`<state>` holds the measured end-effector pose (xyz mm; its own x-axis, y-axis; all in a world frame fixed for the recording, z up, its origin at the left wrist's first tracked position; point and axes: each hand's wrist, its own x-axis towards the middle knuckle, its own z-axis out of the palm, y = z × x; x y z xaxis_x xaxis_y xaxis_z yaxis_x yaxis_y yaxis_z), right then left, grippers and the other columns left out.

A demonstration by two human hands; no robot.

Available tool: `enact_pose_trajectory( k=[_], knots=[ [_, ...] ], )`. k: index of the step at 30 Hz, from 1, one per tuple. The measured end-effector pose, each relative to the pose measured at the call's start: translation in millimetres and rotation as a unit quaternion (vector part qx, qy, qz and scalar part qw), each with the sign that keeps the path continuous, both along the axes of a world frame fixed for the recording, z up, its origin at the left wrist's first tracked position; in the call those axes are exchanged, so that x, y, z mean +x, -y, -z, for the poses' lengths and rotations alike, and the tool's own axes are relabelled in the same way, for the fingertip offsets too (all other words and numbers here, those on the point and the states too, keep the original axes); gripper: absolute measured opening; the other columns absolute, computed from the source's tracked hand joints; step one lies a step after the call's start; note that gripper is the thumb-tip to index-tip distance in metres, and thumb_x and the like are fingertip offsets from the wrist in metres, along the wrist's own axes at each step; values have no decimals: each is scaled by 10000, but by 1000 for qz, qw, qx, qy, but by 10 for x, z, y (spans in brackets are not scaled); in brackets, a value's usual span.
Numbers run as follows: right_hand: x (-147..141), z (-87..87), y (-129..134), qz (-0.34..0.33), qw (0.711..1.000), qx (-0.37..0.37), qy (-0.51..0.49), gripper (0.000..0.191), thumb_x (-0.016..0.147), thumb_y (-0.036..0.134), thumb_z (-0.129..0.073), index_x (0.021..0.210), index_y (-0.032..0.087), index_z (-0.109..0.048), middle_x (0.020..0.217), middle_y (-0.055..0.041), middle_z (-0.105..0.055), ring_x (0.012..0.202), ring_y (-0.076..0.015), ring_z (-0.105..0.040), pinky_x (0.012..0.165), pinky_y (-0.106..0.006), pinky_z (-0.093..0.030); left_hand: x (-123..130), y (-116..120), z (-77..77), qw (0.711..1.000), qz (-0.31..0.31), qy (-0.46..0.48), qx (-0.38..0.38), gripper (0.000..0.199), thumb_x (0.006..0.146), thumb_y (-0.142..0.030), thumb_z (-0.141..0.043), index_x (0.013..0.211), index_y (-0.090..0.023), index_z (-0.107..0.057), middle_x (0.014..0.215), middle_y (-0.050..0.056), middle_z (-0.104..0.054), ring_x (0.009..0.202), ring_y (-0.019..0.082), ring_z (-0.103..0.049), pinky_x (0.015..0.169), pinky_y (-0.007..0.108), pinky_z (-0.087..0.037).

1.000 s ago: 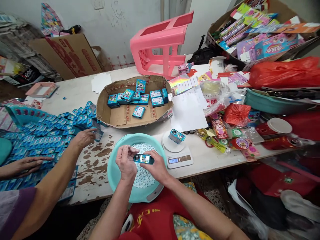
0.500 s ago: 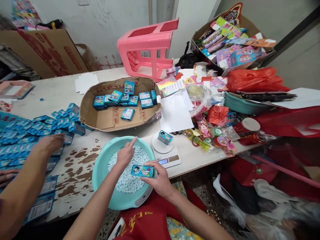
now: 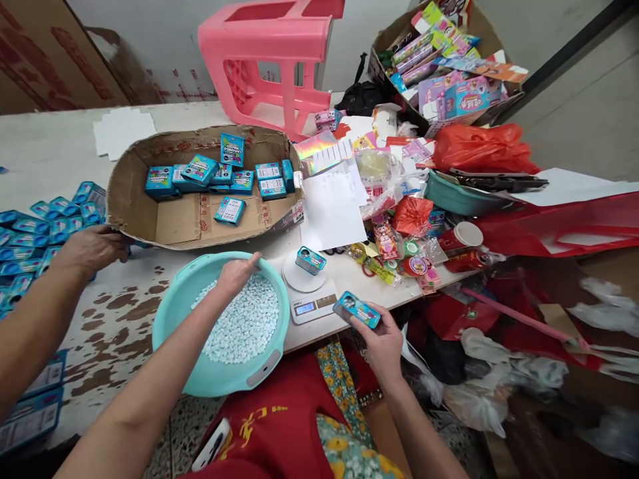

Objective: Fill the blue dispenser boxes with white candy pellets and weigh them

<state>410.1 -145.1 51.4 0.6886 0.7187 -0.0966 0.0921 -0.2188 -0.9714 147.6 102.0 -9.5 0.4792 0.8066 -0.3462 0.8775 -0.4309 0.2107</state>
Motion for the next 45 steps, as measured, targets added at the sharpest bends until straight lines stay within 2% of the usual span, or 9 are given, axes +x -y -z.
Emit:
enact_pose_trajectory(
  k=[10,14,18,24,27,31,34,40,45],
  knots=[
    [605,719,-269,125,992,11,17,525,603,386,-770,1029,144,-581,944,-76,-645,839,-211,-618,835,-421,-499,-172,563,-6,978,-149,122,79,404,913,-413,-386,1223,-202,-536,1070,108,-667,946,273,-610,750,323,-423],
    [724,943,-414,131,990,9,49,524,621,415,-742,1029,133,-573,965,-91,-628,862,-220,-608,836,-441,-497,-136,1068,174,979,-88,181,29,318,903,-403,-413,1018,-201,-629,1072,99,-645,1020,254,-555,894,349,-399],
    [694,967,-395,132,986,4,104,599,629,428,-744,1123,152,-548,1134,-121,-563,1030,-253,-553,917,-485,-449,-39,1490,204,984,-24,171,-36,304,899,-391,-405,998,-194,-614,996,103,-596,948,254,-534,856,377,-399],
    [547,756,-254,122,946,-14,300,550,741,446,-662,1199,170,-531,1278,-168,-460,1217,-292,-434,949,-487,-428,-254,1586,183,950,-116,233,-171,147,825,-293,-487,856,-190,-587,866,63,-595,806,211,-552,743,323,-406],
    [507,681,-237,100,941,-7,322,447,769,422,-646,1132,169,-580,1260,-158,-474,1205,-286,-453,957,-480,-422,-385,1492,146,867,-235,345,-272,152,774,-341,-571,783,-189,-570,725,15,-564,665,156,-520,621,263,-405],
    [461,619,-240,81,944,4,320,347,793,380,-630,1071,173,-614,1208,-139,-516,1158,-268,-493,958,-473,-415,-477,1389,37,643,-406,513,-400,235,745,-391,-632,810,-191,-527,615,-38,-478,461,75,-390,408,182,-266],
    [406,595,-226,61,945,11,321,312,800,359,-623,1050,172,-624,1148,-129,-556,1111,-253,-520,947,-467,-421,-502,1319,-28,531,-445,571,-440,246,767,-409,-609,758,-180,-518,586,-29,-493,407,63,-364,357,178,-223],
    [280,618,-181,15,950,8,312,251,824,344,-591,1016,187,-626,1100,-113,-584,1085,-243,-537,925,-457,-436,-460,1185,-69,437,-473,628,-436,370,755,-354,-651,553,-166,-404,568,-10,-491,431,68,-424,352,190,-276],
    [214,645,-186,-1,955,12,298,231,828,340,-583,999,191,-629,1087,-109,-591,1062,-236,-547,919,-453,-443,-400,1149,-71,420,-507,622,-423,345,764,-408,-655,618,-172,-449,469,-59,-365,381,53,-353,329,172,-233]
  ],
)
